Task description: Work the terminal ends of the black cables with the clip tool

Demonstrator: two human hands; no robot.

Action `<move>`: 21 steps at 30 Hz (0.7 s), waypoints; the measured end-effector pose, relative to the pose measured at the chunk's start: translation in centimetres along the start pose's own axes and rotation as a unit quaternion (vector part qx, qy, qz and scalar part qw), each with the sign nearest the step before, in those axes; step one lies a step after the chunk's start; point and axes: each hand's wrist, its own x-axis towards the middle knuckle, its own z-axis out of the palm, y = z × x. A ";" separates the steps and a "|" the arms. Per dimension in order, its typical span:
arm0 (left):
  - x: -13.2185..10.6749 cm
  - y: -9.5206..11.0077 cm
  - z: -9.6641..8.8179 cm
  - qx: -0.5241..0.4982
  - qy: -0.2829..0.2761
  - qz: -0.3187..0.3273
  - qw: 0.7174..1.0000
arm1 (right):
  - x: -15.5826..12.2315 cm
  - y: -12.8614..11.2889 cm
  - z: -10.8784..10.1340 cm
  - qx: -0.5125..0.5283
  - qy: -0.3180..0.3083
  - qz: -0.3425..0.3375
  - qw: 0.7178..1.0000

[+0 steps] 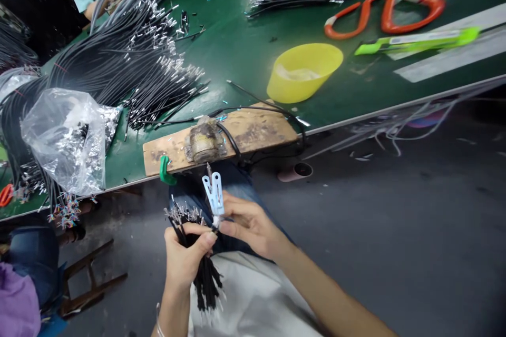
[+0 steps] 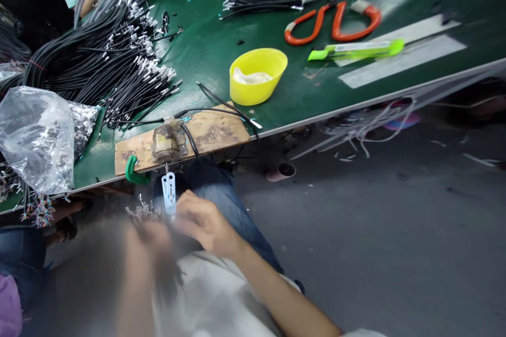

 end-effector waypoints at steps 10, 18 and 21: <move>-0.4 1.3 0.0 0.017 0.080 0.067 0.994 | 4.4 -1.4 0.7 0.271 0.098 0.150 0.946; 1.7 1.9 -0.5 -0.014 0.007 -0.011 1.000 | 4.8 -1.6 1.3 0.305 0.095 0.165 0.933; 2.0 1.9 -0.5 -0.026 -0.026 -0.030 0.999 | 4.8 -1.1 1.5 0.317 0.096 0.182 0.926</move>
